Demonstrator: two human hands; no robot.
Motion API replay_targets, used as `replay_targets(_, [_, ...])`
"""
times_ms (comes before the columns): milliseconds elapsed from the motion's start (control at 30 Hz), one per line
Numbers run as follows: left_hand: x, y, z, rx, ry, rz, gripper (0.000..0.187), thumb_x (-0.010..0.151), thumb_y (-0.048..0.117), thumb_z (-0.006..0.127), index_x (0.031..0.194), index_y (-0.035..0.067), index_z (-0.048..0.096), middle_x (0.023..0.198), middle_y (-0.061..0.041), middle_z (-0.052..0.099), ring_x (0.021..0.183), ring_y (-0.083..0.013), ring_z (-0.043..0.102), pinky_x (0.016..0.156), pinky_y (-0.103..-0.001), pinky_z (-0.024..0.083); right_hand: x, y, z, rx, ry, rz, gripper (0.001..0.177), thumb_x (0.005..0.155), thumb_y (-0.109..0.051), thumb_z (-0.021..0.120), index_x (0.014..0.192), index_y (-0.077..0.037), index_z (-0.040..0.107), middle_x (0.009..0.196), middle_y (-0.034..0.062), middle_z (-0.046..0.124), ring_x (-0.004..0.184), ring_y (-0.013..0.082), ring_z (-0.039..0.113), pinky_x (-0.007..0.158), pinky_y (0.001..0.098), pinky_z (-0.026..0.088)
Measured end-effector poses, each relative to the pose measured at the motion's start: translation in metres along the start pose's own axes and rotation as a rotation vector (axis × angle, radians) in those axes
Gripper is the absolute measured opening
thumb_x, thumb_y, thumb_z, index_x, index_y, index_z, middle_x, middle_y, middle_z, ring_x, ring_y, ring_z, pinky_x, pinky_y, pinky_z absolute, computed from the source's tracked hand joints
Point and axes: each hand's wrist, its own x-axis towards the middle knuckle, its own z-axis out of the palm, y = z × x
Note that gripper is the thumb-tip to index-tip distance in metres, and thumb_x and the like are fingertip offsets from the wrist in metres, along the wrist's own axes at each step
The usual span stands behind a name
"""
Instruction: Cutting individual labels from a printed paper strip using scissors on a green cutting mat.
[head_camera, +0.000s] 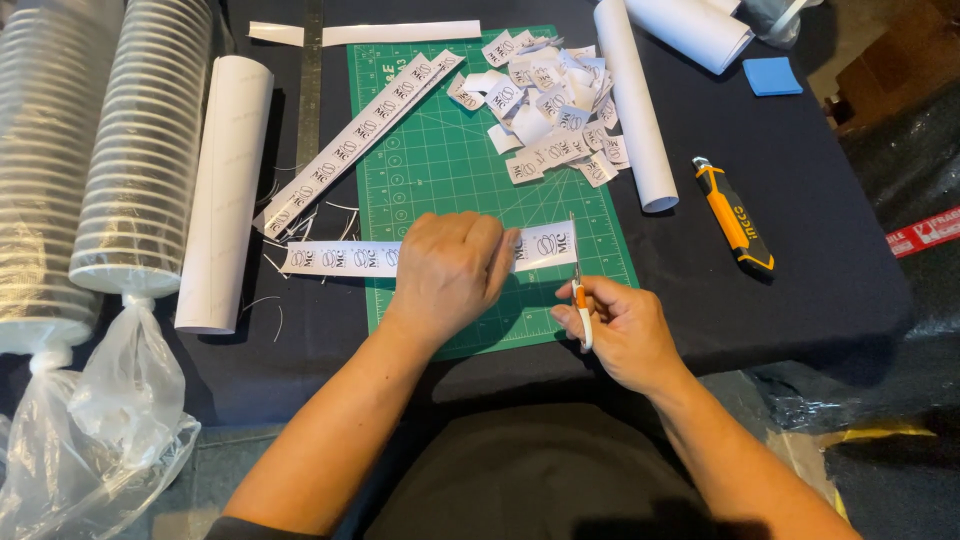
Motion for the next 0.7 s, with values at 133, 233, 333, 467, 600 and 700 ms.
replay_targets(133, [-0.001,0.0,0.001,0.006,0.002,0.007,0.033,0.101,0.02,0.06,0.069,0.015,0.057,0.049,0.003,0.044,0.045,-0.0179,0.055,0.051,-0.028,0.049,0.0,0.001,0.001,-0.007,0.002,-0.01,0.025,0.086,-0.012,0.086,0.104,0.003,0.078,0.057,0.0123,0.07,0.047,0.011,0.063,0.05,0.0227,0.054])
replay_targets(233, [0.0,0.0,0.001,0.004,0.016,0.01,0.032,0.101,0.02,0.061,0.069,0.015,0.057,0.049,0.003,0.044,0.045,-0.0176,0.055,0.051,-0.028,0.049,0.0,-0.001,0.001,0.006,0.002,-0.013,0.024,0.086,-0.01,0.086,0.104,0.004,0.077,0.057,0.0131,0.07,0.047,0.0116,0.063,0.049,0.0228,0.054])
replay_targets(333, [0.001,-0.001,0.001,0.011,0.017,0.003,0.032,0.099,0.018,0.061,0.067,0.016,0.056,0.049,0.004,0.043,0.044,-0.0162,0.054,0.05,-0.027,0.048,-0.001,-0.002,0.0,0.038,-0.002,-0.022,0.025,0.087,-0.01,0.084,0.108,0.003,0.077,0.059,0.014,0.071,0.049,0.0123,0.066,0.05,0.0231,0.056])
replay_targets(467, [0.004,-0.002,0.003,0.059,0.066,-0.003,0.031,0.099,0.019,0.06,0.068,0.017,0.054,0.05,0.004,0.042,0.045,-0.0164,0.054,0.051,-0.027,0.048,-0.006,-0.003,-0.002,0.124,-0.059,0.004,0.028,0.089,-0.016,0.08,0.108,0.003,0.074,0.062,0.0155,0.071,0.049,0.0157,0.068,0.05,0.0267,0.058])
replay_targets(600, [0.005,0.0,0.002,0.053,0.071,0.006,0.03,0.099,0.019,0.06,0.069,0.016,0.054,0.051,0.004,0.043,0.045,-0.0172,0.055,0.051,-0.029,0.049,-0.014,-0.011,0.009,0.067,-0.106,0.021,0.031,0.085,-0.014,0.083,0.108,0.004,0.074,0.063,0.014,0.07,0.05,0.0142,0.065,0.051,0.0256,0.055])
replay_targets(700, [0.005,0.003,0.002,0.051,0.095,0.012,0.03,0.098,0.018,0.059,0.069,0.016,0.052,0.051,0.003,0.041,0.046,-0.0184,0.055,0.052,-0.03,0.049,-0.012,-0.02,0.018,0.073,-0.133,0.01,0.031,0.084,-0.013,0.083,0.108,0.005,0.074,0.064,0.0118,0.07,0.05,0.0123,0.066,0.052,0.0234,0.055])
